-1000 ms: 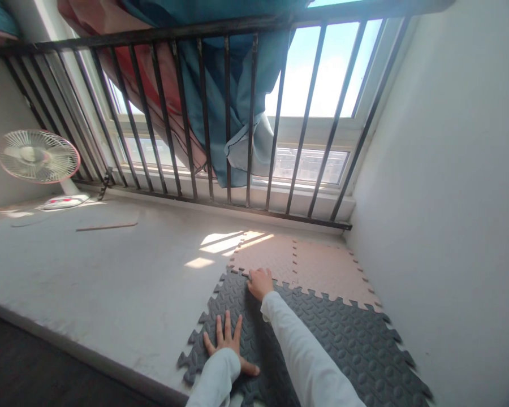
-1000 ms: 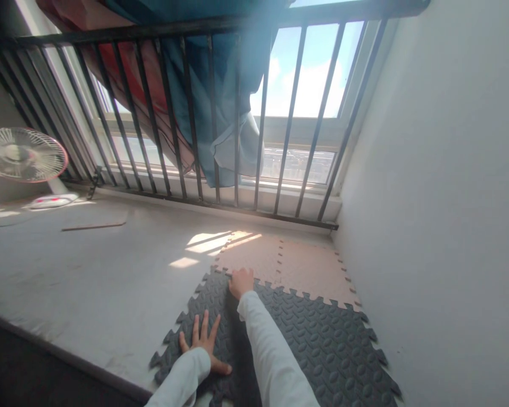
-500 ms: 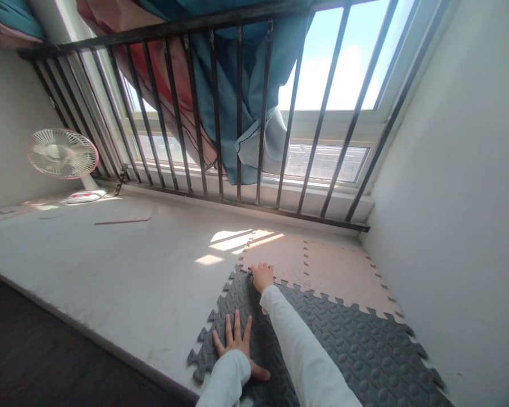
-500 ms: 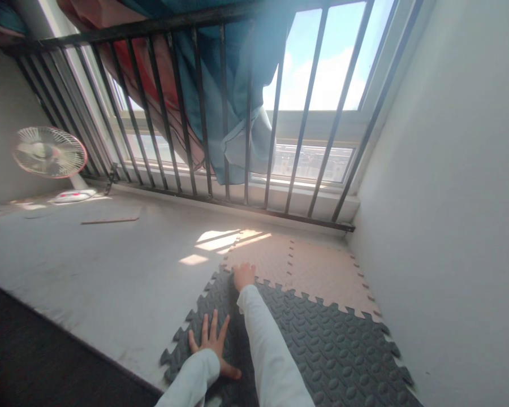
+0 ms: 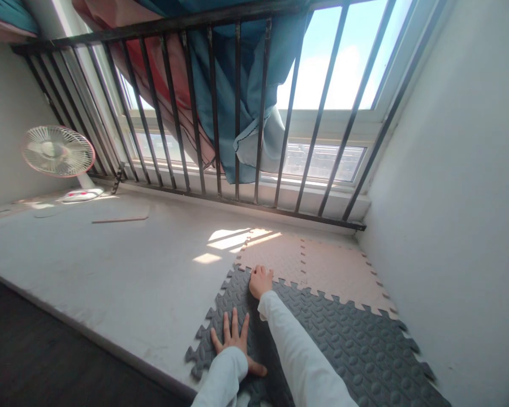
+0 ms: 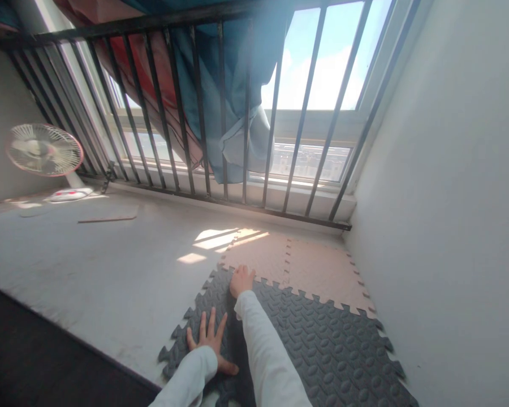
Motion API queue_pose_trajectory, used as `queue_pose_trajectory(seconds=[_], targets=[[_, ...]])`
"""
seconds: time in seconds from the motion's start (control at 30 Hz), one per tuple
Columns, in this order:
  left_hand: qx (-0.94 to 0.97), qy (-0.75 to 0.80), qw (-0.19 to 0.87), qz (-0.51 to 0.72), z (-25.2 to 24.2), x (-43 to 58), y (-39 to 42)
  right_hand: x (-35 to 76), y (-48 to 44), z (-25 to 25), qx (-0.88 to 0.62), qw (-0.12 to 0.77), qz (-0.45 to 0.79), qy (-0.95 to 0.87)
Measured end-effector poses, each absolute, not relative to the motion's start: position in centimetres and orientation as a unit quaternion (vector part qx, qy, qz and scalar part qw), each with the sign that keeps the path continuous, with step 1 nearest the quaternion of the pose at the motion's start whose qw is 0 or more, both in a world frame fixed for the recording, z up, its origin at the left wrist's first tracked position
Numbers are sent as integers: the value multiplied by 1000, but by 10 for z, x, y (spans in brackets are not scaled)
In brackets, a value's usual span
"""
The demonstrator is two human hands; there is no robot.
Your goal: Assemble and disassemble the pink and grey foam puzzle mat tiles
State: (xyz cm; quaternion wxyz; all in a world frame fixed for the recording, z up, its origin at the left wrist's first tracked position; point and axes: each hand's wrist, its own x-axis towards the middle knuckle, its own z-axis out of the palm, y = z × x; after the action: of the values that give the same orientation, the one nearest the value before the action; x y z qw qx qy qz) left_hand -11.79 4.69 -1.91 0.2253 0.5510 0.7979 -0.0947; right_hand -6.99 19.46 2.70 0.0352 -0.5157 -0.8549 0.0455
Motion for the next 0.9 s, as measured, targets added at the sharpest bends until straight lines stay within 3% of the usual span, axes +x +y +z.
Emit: queue_pose_trajectory(seconds=[0.3,0.57,0.8,0.9], targets=[[548,800,224,-94,-25,-118,49,-83,195,32,-461,79,78,-881],[546,801,231,-85,-27,-119,47,-97,192,19,-455,41,124,-881],[540,804,231,-92,-1,-114,42,-86,200,22,-424,5,159,-891],[537,806,227,-107,14,-111,41,-59,201,24,-470,31,120,-874]])
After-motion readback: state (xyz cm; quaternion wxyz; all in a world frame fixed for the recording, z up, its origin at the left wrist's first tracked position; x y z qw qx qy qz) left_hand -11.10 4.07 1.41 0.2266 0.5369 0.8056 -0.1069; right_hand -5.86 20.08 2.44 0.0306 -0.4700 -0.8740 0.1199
